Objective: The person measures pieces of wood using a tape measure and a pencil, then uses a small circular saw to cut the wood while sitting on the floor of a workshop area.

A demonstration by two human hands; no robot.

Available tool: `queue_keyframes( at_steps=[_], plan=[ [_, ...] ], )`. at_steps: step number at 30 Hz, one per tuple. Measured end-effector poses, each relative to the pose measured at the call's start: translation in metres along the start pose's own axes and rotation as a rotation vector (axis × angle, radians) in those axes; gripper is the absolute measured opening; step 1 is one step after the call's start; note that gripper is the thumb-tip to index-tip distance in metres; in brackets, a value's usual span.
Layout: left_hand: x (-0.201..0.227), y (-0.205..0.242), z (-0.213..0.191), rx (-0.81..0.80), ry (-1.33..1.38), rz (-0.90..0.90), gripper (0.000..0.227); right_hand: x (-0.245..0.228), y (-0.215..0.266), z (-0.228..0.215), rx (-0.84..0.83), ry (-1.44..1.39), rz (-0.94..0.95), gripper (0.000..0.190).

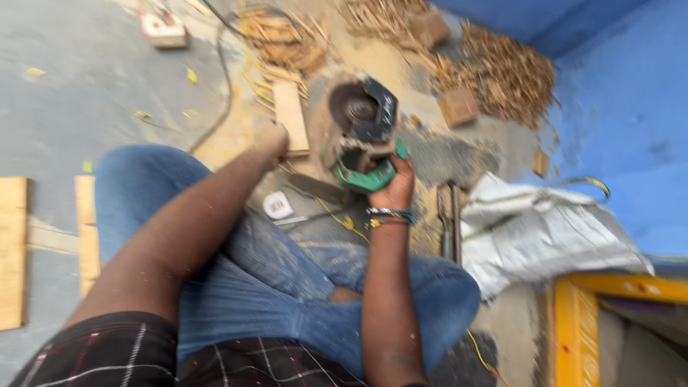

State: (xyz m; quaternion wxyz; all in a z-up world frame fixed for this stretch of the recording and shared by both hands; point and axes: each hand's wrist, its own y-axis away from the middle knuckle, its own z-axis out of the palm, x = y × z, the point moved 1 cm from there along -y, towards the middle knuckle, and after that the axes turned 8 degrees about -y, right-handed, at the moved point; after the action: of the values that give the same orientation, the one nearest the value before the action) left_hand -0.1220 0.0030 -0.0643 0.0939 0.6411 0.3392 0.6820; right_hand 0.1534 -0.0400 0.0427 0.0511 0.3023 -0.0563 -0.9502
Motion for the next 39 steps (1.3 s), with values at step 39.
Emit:
queue_keyframes(
  at_steps=[39],
  plan=[
    [0.085,0.100,0.125,0.054,-0.225,0.850,0.052,-0.022,-0.017,-0.082,-0.073,-0.270,0.197,0.037]
  ],
)
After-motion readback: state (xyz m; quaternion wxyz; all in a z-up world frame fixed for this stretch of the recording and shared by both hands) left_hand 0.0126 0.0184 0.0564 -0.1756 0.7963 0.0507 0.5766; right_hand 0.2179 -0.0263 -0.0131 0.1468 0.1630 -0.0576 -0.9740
